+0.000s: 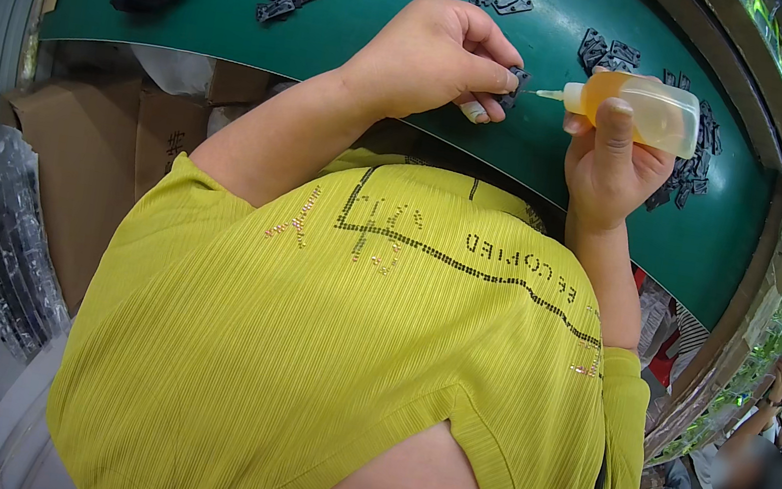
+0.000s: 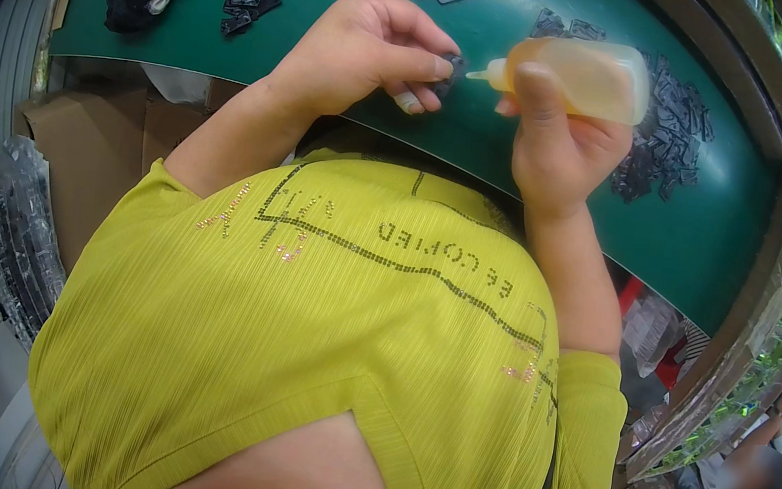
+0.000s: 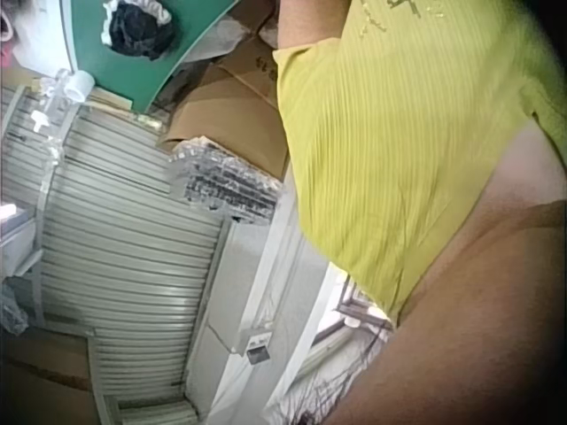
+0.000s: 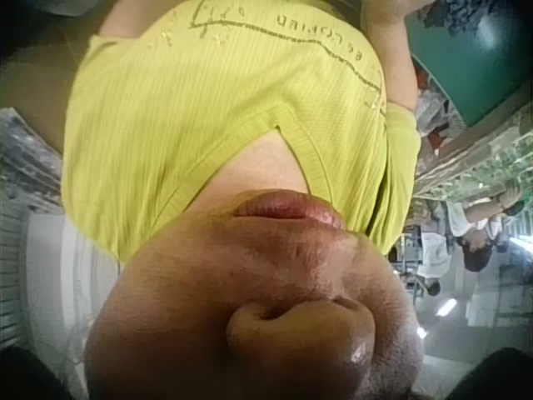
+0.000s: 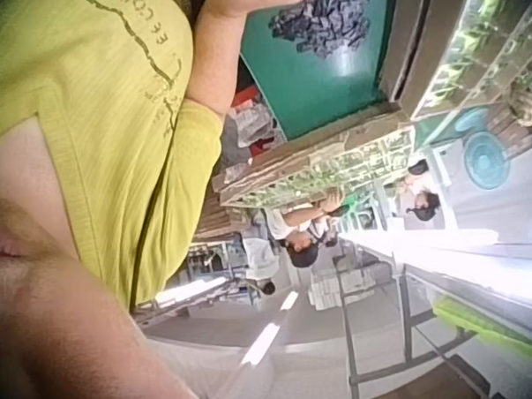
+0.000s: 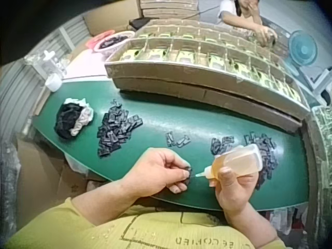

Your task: The recorder is assembling small plastic toy cars and applying adhesive to small components on a factory production line.

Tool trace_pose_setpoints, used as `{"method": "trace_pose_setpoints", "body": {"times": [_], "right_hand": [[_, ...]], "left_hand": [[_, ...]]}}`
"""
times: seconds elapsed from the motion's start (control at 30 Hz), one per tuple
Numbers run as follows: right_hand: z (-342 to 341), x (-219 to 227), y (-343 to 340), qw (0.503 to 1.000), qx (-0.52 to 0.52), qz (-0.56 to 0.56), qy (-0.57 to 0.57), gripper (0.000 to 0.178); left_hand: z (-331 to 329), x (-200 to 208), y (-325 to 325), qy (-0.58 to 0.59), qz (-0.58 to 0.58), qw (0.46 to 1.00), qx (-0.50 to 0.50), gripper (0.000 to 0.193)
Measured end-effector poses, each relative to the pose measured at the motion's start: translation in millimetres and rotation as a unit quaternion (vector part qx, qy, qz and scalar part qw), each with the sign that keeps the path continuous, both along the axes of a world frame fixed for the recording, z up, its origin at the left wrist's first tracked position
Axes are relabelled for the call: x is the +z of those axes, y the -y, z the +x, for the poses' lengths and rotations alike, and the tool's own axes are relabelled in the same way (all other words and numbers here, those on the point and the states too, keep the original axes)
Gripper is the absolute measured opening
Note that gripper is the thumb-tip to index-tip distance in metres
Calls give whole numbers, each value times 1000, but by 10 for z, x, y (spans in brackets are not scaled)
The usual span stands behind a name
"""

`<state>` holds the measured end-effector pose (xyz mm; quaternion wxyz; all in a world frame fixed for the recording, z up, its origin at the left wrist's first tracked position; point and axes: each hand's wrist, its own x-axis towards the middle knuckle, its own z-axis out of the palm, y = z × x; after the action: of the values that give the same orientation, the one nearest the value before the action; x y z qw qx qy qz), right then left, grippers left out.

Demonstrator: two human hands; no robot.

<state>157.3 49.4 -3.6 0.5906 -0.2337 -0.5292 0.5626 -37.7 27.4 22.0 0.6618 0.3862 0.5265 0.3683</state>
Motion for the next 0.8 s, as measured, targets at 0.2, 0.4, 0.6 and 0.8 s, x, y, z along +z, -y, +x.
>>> {"method": "trace_pose_setpoints", "body": {"times": [0.2,0.4,0.6,0.8], "right_hand": [[-42,29,51,997,27,19,74,15],[-97,63,76,999,6,-4,52,15],[-133,80,59,998,17,8,60,13],[-47,30,-51,992,-8,-92,-89,14]], "left_hand": [[3,2,-11,-22,-1,1000,-11,18],[13,-3,-6,-22,-2,1000,-10,18],[4,-19,-28,-20,-4,1000,-10,18],[5,7,-5,-11,1,1000,4,18]]}}
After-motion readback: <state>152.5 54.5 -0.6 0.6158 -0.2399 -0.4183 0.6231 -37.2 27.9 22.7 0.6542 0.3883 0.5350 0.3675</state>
